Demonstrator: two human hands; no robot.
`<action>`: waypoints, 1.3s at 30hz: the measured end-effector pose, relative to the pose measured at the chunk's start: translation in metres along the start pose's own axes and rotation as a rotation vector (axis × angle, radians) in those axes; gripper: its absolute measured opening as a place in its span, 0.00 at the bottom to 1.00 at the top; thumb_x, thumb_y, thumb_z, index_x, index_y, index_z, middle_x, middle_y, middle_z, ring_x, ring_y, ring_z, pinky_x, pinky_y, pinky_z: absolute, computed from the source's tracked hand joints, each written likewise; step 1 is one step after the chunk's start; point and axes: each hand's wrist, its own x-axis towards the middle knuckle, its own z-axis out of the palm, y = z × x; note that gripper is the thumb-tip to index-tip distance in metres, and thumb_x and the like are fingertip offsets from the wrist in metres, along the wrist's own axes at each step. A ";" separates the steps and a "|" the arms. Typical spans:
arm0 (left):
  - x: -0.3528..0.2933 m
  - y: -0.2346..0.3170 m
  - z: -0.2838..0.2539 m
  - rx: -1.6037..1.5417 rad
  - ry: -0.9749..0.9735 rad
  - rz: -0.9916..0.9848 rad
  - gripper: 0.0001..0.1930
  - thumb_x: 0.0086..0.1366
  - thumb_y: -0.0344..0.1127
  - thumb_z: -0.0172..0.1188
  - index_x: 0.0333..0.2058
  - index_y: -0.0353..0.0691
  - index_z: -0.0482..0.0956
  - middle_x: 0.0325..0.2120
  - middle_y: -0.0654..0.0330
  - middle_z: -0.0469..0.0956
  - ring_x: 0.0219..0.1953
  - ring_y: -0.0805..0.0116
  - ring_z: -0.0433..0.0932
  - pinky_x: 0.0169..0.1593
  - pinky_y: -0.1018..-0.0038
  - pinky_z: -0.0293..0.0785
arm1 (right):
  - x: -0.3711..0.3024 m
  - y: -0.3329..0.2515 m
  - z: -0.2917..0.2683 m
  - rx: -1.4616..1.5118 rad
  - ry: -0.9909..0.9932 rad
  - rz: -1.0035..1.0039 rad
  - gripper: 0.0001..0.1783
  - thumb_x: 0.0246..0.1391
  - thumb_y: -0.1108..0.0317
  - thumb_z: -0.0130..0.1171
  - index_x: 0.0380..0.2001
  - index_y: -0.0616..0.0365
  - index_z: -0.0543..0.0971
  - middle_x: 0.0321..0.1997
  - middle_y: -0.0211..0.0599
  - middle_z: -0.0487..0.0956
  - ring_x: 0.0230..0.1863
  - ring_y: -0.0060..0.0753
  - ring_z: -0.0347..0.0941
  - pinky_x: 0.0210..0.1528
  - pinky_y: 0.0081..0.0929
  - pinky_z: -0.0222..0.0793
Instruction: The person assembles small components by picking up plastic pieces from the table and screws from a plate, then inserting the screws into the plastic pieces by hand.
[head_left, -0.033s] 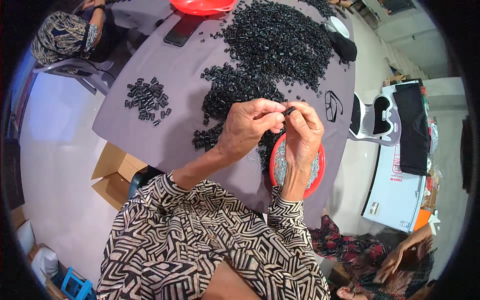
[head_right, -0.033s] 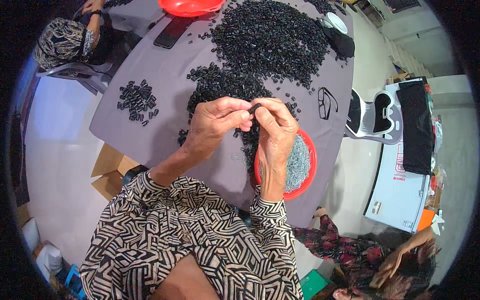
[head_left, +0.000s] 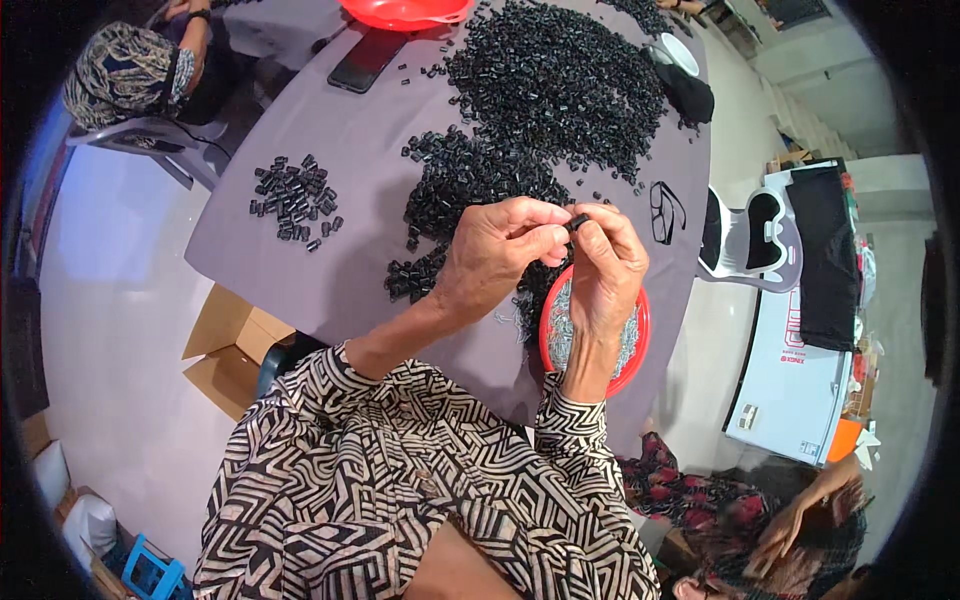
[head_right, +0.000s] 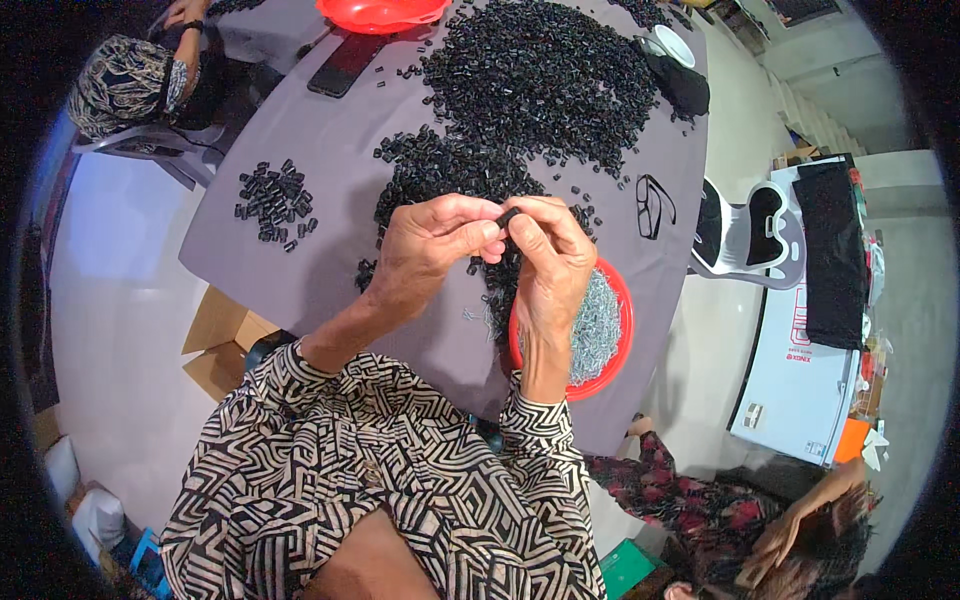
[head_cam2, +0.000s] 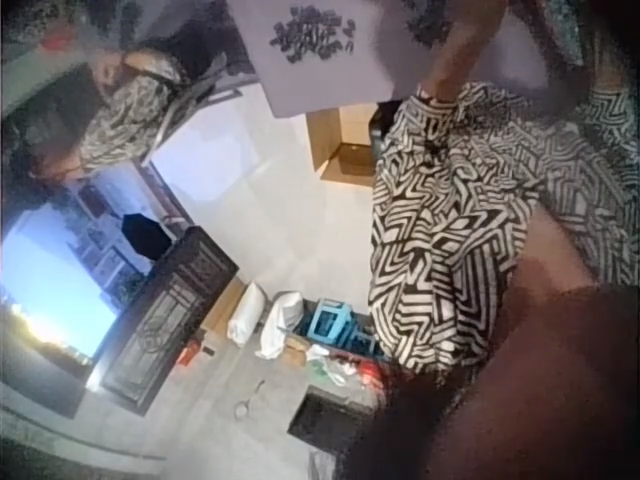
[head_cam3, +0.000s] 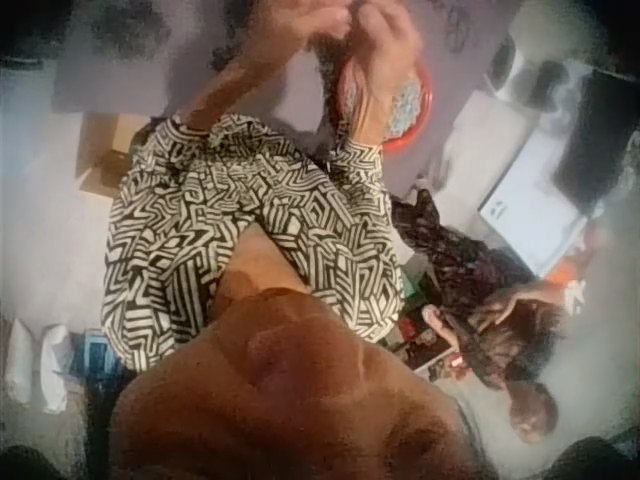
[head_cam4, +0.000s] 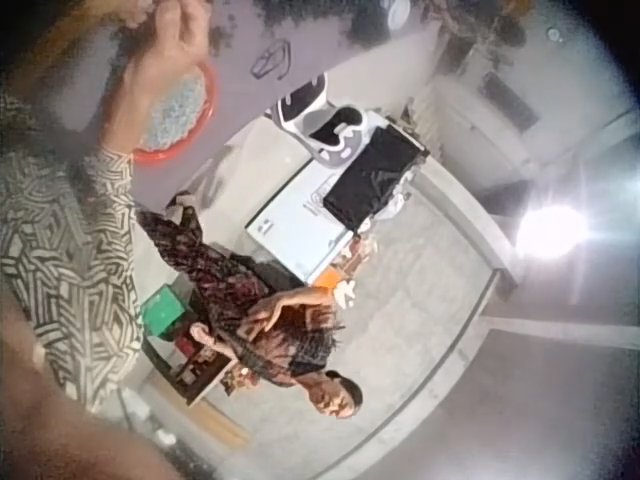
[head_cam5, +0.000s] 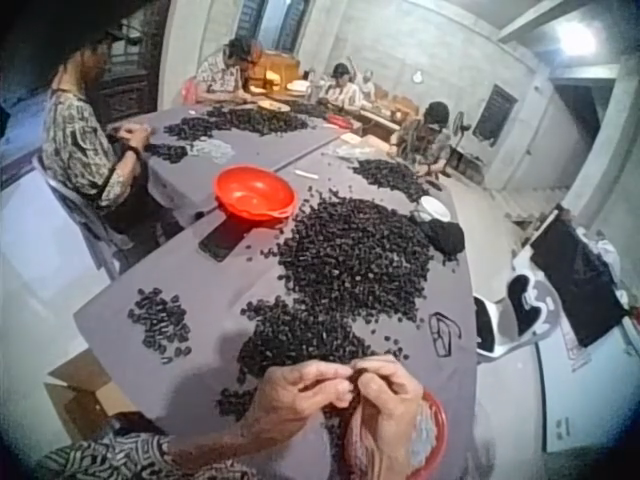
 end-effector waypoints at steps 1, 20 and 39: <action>0.000 0.000 0.000 -0.006 0.005 -0.012 0.07 0.56 0.25 0.55 0.34 0.31 0.76 0.24 0.60 0.77 0.25 0.79 0.74 0.31 0.84 0.72 | -0.001 0.000 0.002 -0.098 0.020 -0.055 0.09 0.47 0.77 0.56 0.34 0.69 0.75 0.34 0.40 0.75 0.35 0.28 0.70 0.40 0.23 0.66; 0.001 -0.006 -0.004 -0.014 -0.041 0.045 0.07 0.55 0.24 0.56 0.34 0.31 0.76 0.24 0.60 0.77 0.26 0.79 0.74 0.31 0.84 0.72 | -0.002 -0.006 0.010 -0.521 0.044 -0.180 0.06 0.47 0.77 0.55 0.30 0.67 0.77 0.28 0.30 0.73 0.29 0.17 0.64 0.31 0.14 0.58; -0.003 -0.003 -0.004 0.116 -0.003 0.059 0.08 0.54 0.23 0.56 0.35 0.33 0.75 0.27 0.60 0.78 0.29 0.80 0.75 0.33 0.84 0.72 | -0.004 -0.007 0.009 -0.429 0.046 -0.091 0.05 0.46 0.78 0.55 0.28 0.67 0.77 0.28 0.33 0.75 0.30 0.20 0.67 0.33 0.14 0.62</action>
